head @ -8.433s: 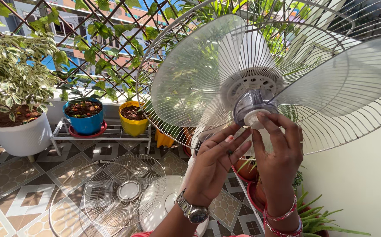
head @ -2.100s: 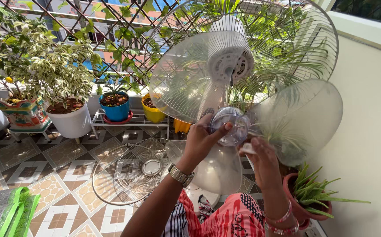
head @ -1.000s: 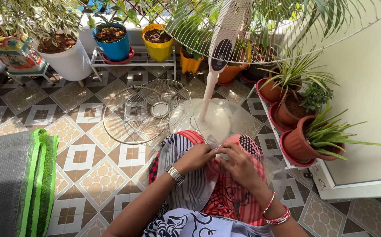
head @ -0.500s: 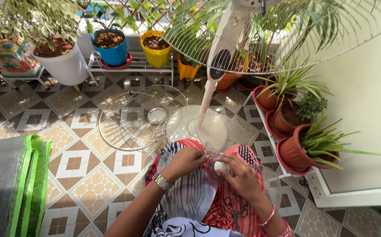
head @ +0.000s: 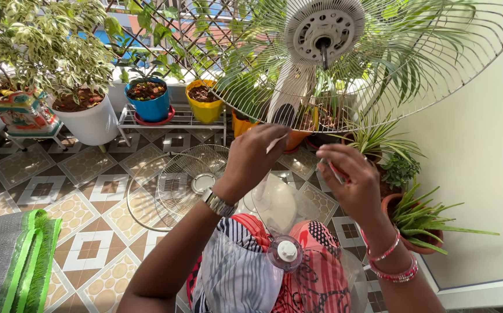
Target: The person assembles a standing fan by attaching the fan blades to the motor hub and securing them with a nut. They then fit the front protective grill onto the fan head.
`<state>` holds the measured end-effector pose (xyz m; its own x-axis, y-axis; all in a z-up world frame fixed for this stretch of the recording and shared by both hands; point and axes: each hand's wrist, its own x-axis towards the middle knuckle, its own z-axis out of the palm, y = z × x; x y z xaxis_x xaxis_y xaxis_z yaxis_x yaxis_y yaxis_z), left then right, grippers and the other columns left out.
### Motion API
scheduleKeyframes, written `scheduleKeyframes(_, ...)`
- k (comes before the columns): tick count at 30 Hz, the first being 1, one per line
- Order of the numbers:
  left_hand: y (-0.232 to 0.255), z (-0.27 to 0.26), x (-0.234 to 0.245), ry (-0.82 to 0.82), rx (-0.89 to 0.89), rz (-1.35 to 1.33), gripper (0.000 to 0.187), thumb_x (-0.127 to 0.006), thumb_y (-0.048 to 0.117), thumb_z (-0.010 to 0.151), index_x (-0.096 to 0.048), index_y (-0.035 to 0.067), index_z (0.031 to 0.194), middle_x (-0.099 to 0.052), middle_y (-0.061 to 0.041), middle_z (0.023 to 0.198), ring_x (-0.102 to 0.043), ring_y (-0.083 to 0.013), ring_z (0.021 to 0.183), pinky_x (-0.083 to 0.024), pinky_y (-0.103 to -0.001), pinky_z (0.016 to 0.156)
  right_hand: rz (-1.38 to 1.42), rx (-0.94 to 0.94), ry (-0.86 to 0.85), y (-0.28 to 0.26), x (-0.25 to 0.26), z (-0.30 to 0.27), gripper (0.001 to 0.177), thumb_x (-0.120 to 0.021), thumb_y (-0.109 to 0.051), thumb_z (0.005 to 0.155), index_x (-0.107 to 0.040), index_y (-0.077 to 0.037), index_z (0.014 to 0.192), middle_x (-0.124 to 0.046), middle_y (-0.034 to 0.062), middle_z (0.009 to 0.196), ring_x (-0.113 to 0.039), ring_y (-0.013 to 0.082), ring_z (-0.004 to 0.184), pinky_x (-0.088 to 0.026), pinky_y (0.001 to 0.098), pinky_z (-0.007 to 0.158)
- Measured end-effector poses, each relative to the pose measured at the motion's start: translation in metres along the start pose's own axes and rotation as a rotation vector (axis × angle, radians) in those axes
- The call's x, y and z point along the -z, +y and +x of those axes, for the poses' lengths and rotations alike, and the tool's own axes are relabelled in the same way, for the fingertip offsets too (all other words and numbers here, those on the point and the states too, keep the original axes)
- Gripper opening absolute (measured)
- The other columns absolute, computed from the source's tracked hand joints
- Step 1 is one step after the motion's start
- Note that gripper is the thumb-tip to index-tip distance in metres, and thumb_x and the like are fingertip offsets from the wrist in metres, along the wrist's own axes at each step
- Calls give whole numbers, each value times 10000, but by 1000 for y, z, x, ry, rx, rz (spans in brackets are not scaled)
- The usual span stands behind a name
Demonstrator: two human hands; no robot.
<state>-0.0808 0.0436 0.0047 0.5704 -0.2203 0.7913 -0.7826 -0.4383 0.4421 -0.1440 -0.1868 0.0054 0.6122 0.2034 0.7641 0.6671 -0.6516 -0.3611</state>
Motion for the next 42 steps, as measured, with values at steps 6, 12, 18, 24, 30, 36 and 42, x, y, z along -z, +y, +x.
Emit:
scheduleKeyframes(6,3,76,9,260,-165,168,159,-678,220,999,-746,133,1114,-761,-40,1113,-738,-268,911,-591,-376,791,-169,195,254,19,13,87,156,-774,-76,1024,-718,-42,1166,-723,97,1167,-717,212,1032,-592,332,892)
scheduleKeyframes(12,-17,119,5,170,-77,234,183,-670,230,977,-751,132,1109,-756,-62,986,-737,-284,784,-575,-425,684,-240,168,168,42,-5,128,354,-837,-138,924,-678,-17,1218,-718,97,1060,-720,198,875,-597,307,739)
scheduleKeyframes(18,-48,137,-23,136,-34,308,176,-699,242,921,-720,112,1039,-744,-90,915,-730,-323,764,-568,-453,660,-395,91,221,87,-26,150,239,-845,-111,919,-677,-39,1073,-762,80,937,-733,219,800,-572,358,708)
scheduleKeyframes(24,-68,148,-49,138,-21,377,241,-684,299,959,-589,81,999,-716,-98,889,-716,-306,692,-547,-434,563,-370,91,272,113,-31,155,238,-855,-114,908,-655,-73,1031,-747,44,880,-740,177,770,-566,330,681)
scheduleKeyframes(30,-79,149,-56,219,-106,412,249,-653,305,979,-538,86,1001,-669,-92,848,-685,-285,606,-505,-416,481,-447,82,282,119,-38,159,274,-851,-99,896,-625,-83,1050,-717,20,847,-712,169,722,-536,325,616)
scheduleKeyframes(36,-61,138,-33,258,-163,364,173,-654,269,1013,-590,117,961,-691,-48,812,-674,-255,587,-494,-389,480,-407,62,286,118,-37,161,296,-854,-101,882,-609,-88,1047,-710,11,858,-712,163,736,-542,319,630)
scheduleKeyframes(42,-15,123,27,534,-451,332,131,-761,191,990,-644,133,984,-711,7,855,-655,-156,611,-482,-330,512,-319,93,308,89,-35,150,455,-874,-160,824,-591,-61,1166,-667,64,958,-684,201,847,-565,347,721)
